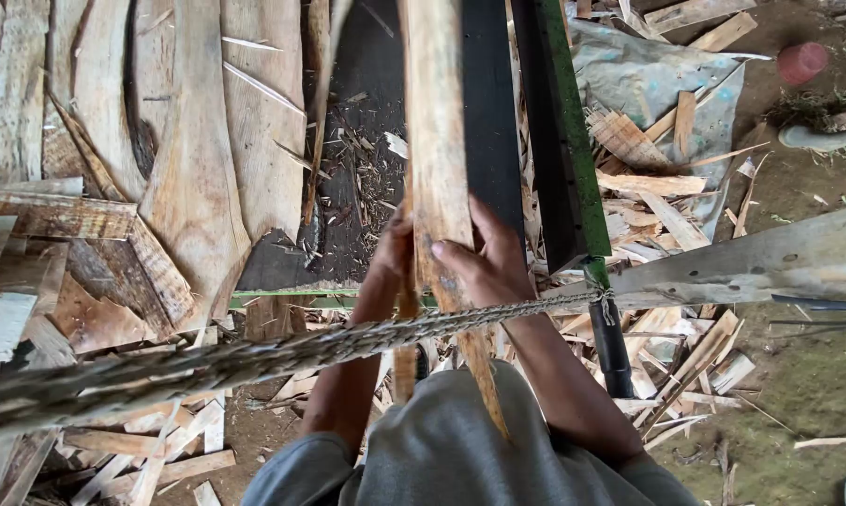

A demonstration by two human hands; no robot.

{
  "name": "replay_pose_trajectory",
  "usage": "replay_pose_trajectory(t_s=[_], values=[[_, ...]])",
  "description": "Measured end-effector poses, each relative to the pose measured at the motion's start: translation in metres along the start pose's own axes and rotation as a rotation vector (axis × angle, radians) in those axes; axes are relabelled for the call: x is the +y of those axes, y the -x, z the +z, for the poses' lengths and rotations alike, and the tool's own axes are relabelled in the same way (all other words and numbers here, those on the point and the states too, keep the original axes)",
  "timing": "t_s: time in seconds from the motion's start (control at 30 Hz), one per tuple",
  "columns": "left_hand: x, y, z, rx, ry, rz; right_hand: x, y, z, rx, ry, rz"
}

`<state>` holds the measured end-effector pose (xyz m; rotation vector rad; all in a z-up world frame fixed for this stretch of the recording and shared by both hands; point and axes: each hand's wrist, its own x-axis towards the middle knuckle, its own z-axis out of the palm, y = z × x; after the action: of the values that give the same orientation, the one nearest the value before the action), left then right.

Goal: Using a manual shearing machine to cut thin sheets of wood veneer to size.

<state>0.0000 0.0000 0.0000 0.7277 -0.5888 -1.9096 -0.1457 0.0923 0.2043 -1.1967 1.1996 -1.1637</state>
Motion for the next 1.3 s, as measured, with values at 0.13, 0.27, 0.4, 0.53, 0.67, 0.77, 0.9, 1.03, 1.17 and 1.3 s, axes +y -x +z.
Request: replay_pose_trajectory(t_s=[0.13,0.27,0.4,0.53,0.67,0.77,0.9,1.03,1.17,1.3], values=[[0.01,-0.017,-0.057,-0.087,0.074,0.023,-0.048,0.001,0.031,-0.035,0.16,0.045],[0.015,-0.031,-0.14,-0.195,0.186,0.046,-0.02,-0.015,0.064,-0.017,0.536,-0.309],[0.012,-0.035,-0.205,-0.288,0.298,0.069,0.035,-0.043,0.108,-0.109,0.756,-0.34],[0.106,0.032,-0.097,-0.335,0.393,0.084,0.121,-0.055,0.141,-0.22,0.777,-0.274],[0.095,0.012,-0.188,0.099,0.146,-0.149,0.175,-0.041,0.12,-0.248,0.811,-0.275],[0.062,0.005,-0.247,0.22,-0.147,-0.226,0.226,0.0,0.061,-0.039,0.882,-0.216],[0.069,-0.01,-0.23,0.434,-0.334,-0.287,0.273,0.064,-0.012,0.342,0.886,-0.053],[0.02,-0.075,-0.347,0.134,-0.727,0.09,0.304,0.124,-0.09,0.44,0.729,0.202],[0.042,-0.04,-0.244,0.025,-0.73,0.293,0.268,0.143,-0.138,0.448,-0.019,0.191],[0.054,-0.012,-0.155,0.174,-0.829,0.203,0.211,0.127,-0.153,0.292,-0.996,0.144]])
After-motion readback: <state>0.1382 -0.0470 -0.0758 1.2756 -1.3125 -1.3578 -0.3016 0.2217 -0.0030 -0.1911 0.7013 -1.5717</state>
